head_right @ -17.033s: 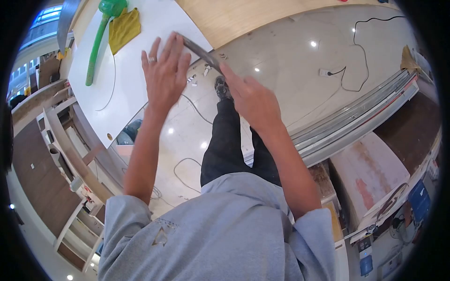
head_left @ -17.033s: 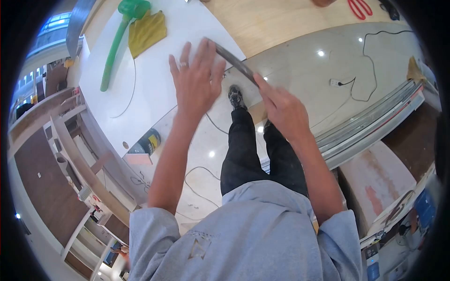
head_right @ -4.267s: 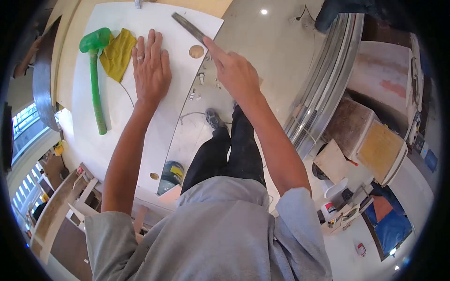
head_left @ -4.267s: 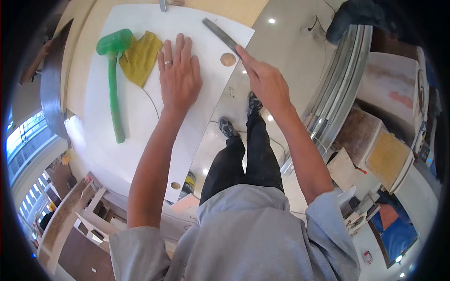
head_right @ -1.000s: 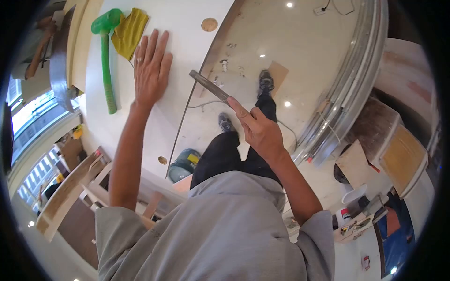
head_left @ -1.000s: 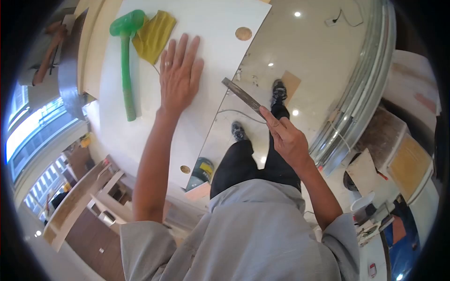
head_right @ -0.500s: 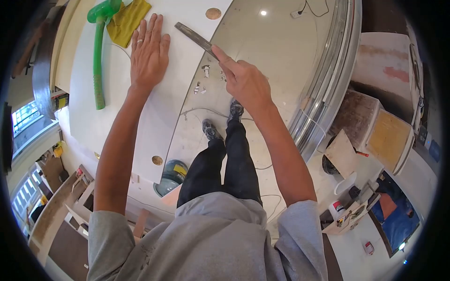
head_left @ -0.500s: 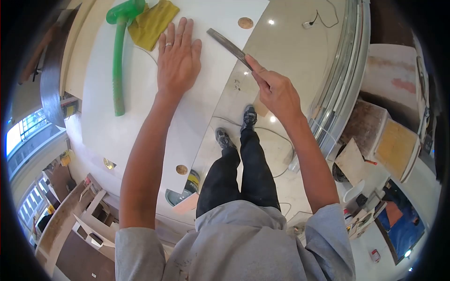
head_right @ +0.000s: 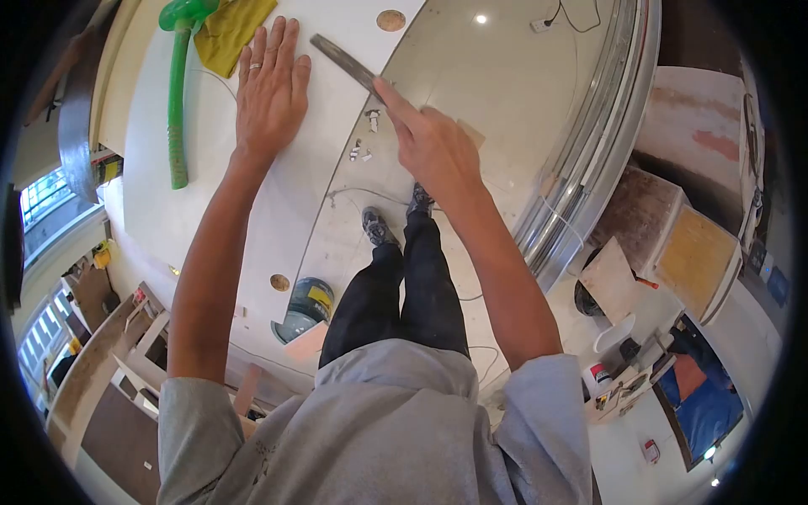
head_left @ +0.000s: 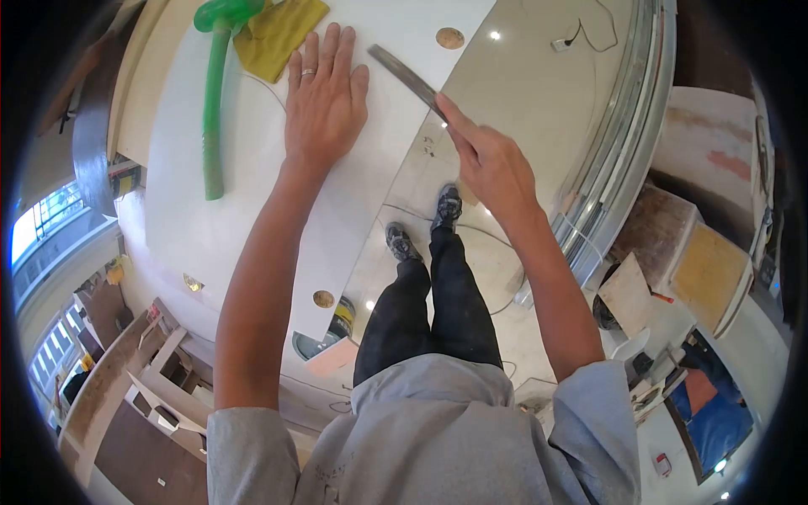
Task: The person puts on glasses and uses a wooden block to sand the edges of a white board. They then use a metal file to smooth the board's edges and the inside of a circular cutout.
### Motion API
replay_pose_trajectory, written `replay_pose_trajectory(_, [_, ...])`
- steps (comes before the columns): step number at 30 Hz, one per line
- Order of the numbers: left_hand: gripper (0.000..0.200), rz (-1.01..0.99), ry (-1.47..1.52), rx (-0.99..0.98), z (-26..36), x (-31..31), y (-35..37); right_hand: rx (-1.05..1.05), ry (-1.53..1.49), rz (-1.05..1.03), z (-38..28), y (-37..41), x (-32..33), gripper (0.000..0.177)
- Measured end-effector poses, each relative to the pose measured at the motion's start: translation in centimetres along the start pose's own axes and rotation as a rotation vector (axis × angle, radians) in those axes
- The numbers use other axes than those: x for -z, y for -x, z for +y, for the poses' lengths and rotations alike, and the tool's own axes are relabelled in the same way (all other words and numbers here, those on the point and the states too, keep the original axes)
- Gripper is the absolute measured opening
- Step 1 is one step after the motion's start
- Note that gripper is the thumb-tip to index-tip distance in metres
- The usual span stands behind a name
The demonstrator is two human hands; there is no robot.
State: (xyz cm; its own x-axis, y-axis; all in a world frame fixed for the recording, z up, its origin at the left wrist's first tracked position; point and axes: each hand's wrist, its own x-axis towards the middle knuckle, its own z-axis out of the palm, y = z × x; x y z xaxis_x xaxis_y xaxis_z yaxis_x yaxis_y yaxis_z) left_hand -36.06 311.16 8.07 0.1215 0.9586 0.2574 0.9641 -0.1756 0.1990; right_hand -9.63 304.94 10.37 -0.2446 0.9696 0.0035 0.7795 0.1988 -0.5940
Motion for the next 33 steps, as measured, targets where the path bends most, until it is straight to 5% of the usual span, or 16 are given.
replay_pose_trajectory(8, [0.061, 0.006, 0.027, 0.003, 0.2, 0.0, 0.0, -0.137, 0.024, -0.057, 0.0, 7.3, 2.7, 0.049])
replay_pose_trajectory(17, [0.061, -0.019, 0.013, -0.003, 0.3, 0.3, 0.0, -0.033, -0.082, -0.015, 0.7, -3.4, 1.0, 0.051])
replay_pose_trajectory(23, [0.061, -0.023, 0.005, 0.008, 0.2, 0.2, 0.0, -0.128, -0.033, -0.049, 0.8, 7.4, 3.1, 0.052])
replay_pose_trajectory(29, [0.061, -0.026, -0.006, 0.004, 0.2, 0.4, 0.1, 0.010, 0.030, 0.001, 0.9, -2.9, 0.2, 0.061])
replay_pose_trajectory(33, [0.061, -0.012, 0.018, -0.001, 0.3, 0.2, 0.0, -0.036, 0.005, -0.035, 0.4, -1.3, 1.0, 0.057])
